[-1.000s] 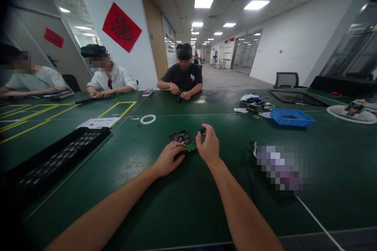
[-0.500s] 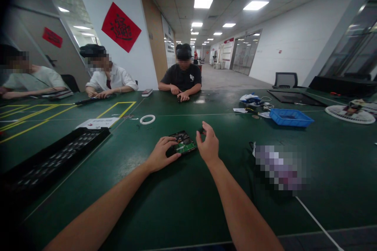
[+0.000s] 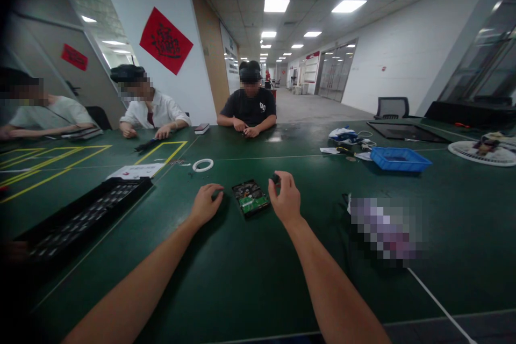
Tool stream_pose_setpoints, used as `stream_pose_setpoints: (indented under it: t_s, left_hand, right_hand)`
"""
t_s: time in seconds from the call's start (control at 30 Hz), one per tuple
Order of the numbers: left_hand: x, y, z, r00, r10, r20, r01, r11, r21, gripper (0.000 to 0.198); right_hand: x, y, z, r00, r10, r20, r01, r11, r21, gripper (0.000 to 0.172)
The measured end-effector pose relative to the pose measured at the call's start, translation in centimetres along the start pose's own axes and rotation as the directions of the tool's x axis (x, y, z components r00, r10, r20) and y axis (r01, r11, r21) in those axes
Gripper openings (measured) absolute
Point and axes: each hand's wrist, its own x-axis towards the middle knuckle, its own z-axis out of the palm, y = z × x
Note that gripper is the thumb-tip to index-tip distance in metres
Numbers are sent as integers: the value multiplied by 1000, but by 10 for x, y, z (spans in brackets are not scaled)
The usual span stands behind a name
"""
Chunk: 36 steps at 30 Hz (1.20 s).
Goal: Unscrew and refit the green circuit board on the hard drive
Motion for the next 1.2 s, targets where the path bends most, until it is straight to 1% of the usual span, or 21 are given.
stream_pose_setpoints:
  t_s: [0.07,0.13,0.17,0.23,0.37,0.47,0.53,0.63,0.73,0.83,0.93,1.07,1.2]
  left_hand:
    - [2,-14,-2,994,-111,-9,112,990,89,28]
    - [2,-23,-4,979,-205,-10,204,965,167,31]
    - [2,-25,-4,971,-238,-6,235,951,199,33]
    - [3,-27,-2,962,-271,11,259,932,255,37]
    - [13,-30,2,960,-274,53,237,902,361,51]
    - [26,-39,2,951,-305,46,261,876,406,59]
    - [36,-47,2,948,-316,48,268,867,421,61]
    - [45,-58,4,943,-321,91,251,862,440,55]
    - [47,-62,6,943,-312,121,227,863,451,47]
    - [44,-62,6,950,-291,108,218,872,438,42]
    - [41,-61,4,952,-292,86,231,876,424,38]
    - [38,-63,3,953,-295,66,241,873,424,37]
    - [35,-66,4,957,-281,68,227,877,423,37]
  right_hand:
    - [0,-3,-2,1000,3,20,-2,1000,-20,30]
    - [0,-5,-3,999,-8,33,9,1000,-29,30]
    - [0,-5,-3,999,-16,37,17,1000,-25,31]
    - [0,-4,-2,999,-25,34,25,1000,-2,34]
    - [-3,1,3,1000,14,6,-14,1000,27,39]
    - [-4,1,2,1000,2,19,-2,1000,11,38]
    - [-3,0,1,999,-18,27,18,1000,-10,37]
    - [-2,-1,0,999,-39,13,39,999,-30,36]
    - [-1,1,2,997,-62,-35,63,998,11,34]
    - [0,3,4,995,-78,-68,81,996,44,33]
    - [0,3,3,995,-61,-82,64,997,36,31]
    - [0,-1,1,996,-51,-74,54,998,32,31]
    - [-1,-3,1,997,-54,-59,57,997,43,31]
